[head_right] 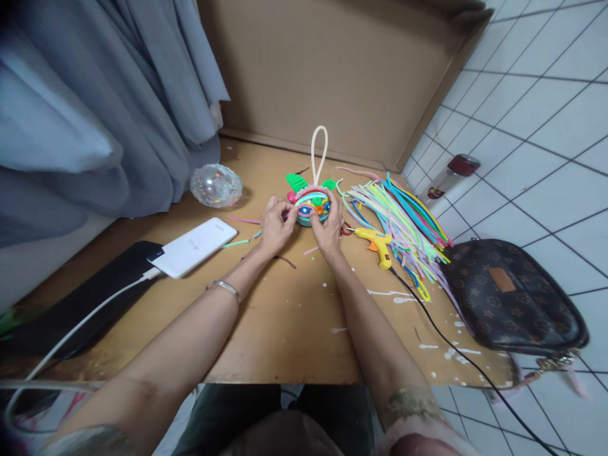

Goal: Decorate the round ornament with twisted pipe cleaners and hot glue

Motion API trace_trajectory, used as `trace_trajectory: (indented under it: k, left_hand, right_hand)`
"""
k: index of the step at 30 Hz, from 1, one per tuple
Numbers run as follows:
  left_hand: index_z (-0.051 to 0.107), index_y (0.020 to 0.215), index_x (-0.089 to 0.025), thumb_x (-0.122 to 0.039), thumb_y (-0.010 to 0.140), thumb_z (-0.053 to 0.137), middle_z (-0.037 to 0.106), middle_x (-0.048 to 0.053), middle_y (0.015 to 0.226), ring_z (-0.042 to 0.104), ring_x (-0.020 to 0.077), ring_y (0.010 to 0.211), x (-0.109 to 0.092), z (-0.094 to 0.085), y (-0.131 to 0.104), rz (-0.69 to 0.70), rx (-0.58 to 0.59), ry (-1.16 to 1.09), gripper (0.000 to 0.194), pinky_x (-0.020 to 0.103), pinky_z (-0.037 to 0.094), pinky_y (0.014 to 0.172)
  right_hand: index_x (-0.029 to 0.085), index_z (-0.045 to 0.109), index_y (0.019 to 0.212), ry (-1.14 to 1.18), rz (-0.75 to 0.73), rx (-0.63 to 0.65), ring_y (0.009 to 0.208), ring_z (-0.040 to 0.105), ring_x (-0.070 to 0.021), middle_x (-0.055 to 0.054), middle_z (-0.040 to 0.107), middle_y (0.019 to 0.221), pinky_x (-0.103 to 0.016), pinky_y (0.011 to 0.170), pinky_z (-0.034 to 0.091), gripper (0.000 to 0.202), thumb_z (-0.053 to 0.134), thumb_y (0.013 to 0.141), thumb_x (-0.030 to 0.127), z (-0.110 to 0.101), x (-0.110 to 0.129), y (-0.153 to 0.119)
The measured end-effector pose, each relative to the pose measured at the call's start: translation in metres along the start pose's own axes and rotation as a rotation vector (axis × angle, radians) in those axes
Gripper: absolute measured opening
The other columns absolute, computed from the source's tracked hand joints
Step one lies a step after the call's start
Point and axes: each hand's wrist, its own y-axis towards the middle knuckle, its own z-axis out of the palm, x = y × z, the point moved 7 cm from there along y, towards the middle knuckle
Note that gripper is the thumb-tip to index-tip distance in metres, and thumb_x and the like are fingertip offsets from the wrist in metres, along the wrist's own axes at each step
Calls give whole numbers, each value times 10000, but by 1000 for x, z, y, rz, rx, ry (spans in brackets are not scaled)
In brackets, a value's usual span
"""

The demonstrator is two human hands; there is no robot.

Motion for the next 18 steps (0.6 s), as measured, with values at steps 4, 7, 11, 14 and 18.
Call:
trace_trajectory:
  k: [4, 7, 11, 14, 18]
  left_hand:
    - [599, 756, -204, -468, 967, 560, 587, 55, 832, 572, 205, 837, 6, 1, 1, -18, -11, -15, 340, 369, 506, 834]
    - [624, 755, -208, -496, 965, 557, 597, 54, 810, 573, 203, 824, 10, 1, 1, -28, -18, -34, 363, 365, 506, 816]
    - [657, 760, -207, -498, 963, 573, 624, 49, 796, 581, 194, 821, 10, -1, 1, -14, -24, -40, 365, 346, 507, 791]
    - [686, 781, -202, -473, 956, 602, 662, 52, 800, 601, 198, 829, 11, -2, 2, -27, -16, -40, 334, 348, 511, 804]
    - [735, 814, -201, -419, 935, 643, 728, 59, 826, 642, 197, 802, 12, -1, 3, -63, 9, -75, 267, 348, 521, 805]
  right_hand:
    - [249, 490, 1427, -57, -39, 11, 1322, 542, -290, -138, 594, 1380, -528, 1126, 452, 540, 544, 948, 494, -3, 10, 2]
    - [262, 508, 1414, -85, -61, 18, 1304, 549, -289, -129, 605, 1350, -523, 1115, 460, 522, 536, 956, 512, -4, 14, 2]
    - [274, 527, 1410, -86, -59, 10, 1279, 555, -292, -119, 607, 1341, -535, 1112, 459, 520, 540, 957, 530, -5, 12, 2]
    - [286, 572, 1393, -85, -55, 24, 1287, 550, -292, -113, 601, 1329, -537, 1117, 461, 499, 550, 957, 529, -5, 10, 1]
    - [287, 675, 1313, -78, -49, 20, 1302, 552, -284, -109, 570, 1300, -521, 1141, 458, 456, 540, 965, 549, -5, 8, 1]
